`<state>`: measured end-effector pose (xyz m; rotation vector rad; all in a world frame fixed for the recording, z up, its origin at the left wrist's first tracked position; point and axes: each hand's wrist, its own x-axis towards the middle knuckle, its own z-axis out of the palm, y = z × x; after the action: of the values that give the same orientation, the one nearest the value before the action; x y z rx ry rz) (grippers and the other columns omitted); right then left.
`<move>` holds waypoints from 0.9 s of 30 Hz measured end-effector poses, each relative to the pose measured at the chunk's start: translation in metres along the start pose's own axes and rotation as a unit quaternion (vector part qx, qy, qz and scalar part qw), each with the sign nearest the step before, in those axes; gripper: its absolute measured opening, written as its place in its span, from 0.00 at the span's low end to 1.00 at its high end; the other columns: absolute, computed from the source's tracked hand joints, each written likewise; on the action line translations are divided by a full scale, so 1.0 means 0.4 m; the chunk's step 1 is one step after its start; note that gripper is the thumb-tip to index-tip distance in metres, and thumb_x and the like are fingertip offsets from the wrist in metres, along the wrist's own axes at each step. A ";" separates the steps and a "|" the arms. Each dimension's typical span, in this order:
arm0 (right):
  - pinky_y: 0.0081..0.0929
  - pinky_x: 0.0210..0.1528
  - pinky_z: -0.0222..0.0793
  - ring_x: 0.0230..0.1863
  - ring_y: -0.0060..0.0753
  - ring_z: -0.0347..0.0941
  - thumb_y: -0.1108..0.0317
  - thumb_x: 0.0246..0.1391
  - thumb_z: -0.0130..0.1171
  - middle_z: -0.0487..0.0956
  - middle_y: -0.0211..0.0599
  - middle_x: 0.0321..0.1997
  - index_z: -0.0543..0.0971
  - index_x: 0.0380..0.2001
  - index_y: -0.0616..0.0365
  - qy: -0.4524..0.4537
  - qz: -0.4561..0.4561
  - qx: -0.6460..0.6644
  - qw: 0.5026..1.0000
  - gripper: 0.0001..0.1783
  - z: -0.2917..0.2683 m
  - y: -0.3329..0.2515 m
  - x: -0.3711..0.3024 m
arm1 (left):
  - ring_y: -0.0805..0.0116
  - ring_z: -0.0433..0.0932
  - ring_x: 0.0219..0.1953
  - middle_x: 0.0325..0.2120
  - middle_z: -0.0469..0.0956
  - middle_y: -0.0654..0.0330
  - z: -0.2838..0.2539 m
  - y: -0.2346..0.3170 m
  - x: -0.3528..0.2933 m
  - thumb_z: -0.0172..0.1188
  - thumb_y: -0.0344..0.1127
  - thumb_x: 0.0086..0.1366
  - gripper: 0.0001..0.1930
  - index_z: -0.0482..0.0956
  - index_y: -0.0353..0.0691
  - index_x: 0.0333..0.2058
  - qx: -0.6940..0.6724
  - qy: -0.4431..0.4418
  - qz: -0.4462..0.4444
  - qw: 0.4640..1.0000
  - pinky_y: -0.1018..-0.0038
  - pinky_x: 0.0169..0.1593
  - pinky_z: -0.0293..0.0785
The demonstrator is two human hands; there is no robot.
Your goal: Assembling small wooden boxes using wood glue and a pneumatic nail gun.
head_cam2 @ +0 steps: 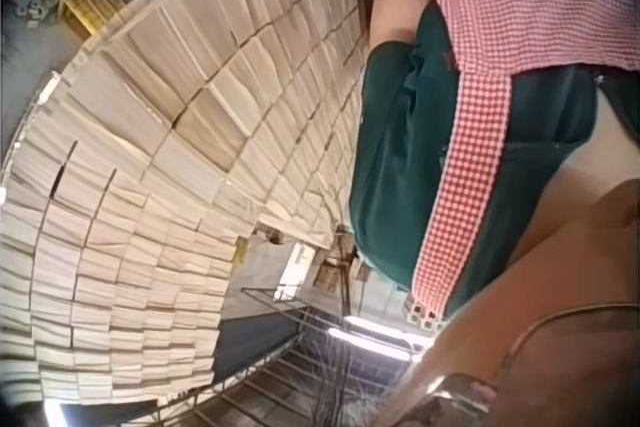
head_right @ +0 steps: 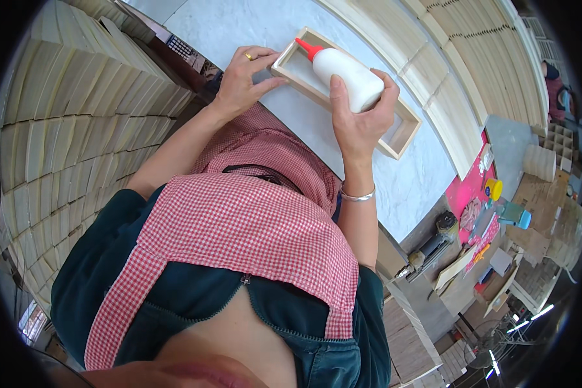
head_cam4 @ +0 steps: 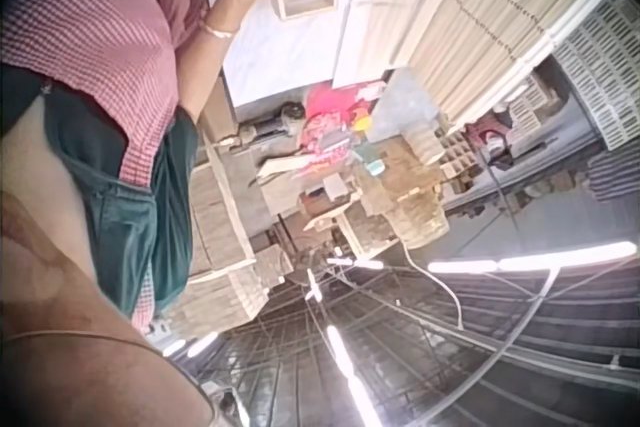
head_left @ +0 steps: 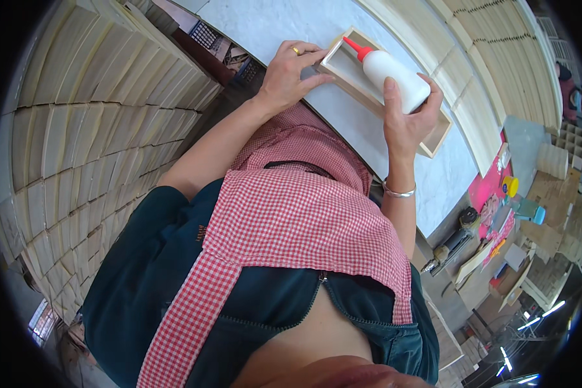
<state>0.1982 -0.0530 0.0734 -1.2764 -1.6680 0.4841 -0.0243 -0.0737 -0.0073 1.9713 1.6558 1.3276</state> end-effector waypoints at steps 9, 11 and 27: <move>0.31 0.39 0.78 0.42 0.44 0.80 0.56 0.52 0.74 0.78 0.47 0.45 0.70 0.53 0.61 0.032 -0.017 -0.038 0.999 0.33 0.007 0.013 0.041 | 0.62 0.70 0.53 0.49 0.79 0.62 -0.005 0.006 0.002 0.73 0.41 0.56 0.24 0.84 0.40 0.51 -0.002 -0.011 -0.007 1.000 0.70 0.57 0.71; 0.31 0.39 0.78 0.42 0.44 0.79 0.55 0.52 0.74 0.78 0.47 0.45 0.70 0.53 0.61 0.037 -0.011 -0.050 0.998 0.33 -0.005 0.012 0.039 | 0.62 0.70 0.54 0.49 0.79 0.61 -0.006 0.007 0.002 0.73 0.39 0.56 0.24 0.83 0.37 0.51 0.003 -0.020 -0.011 1.000 0.70 0.57 0.71; 0.33 0.43 0.76 0.41 0.42 0.78 0.57 0.50 0.74 0.79 0.46 0.43 0.73 0.50 0.61 0.101 0.047 -0.092 0.990 0.31 -0.161 0.049 -0.015 | 0.61 0.71 0.54 0.50 0.78 0.58 -0.007 0.005 0.005 0.72 0.38 0.57 0.23 0.83 0.37 0.51 -0.003 -0.035 -0.022 0.999 0.69 0.57 0.71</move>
<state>0.2633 -0.0656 0.0862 -1.4929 -1.5141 0.2507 -0.0253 -0.0735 -0.0035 1.9432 1.6504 1.2317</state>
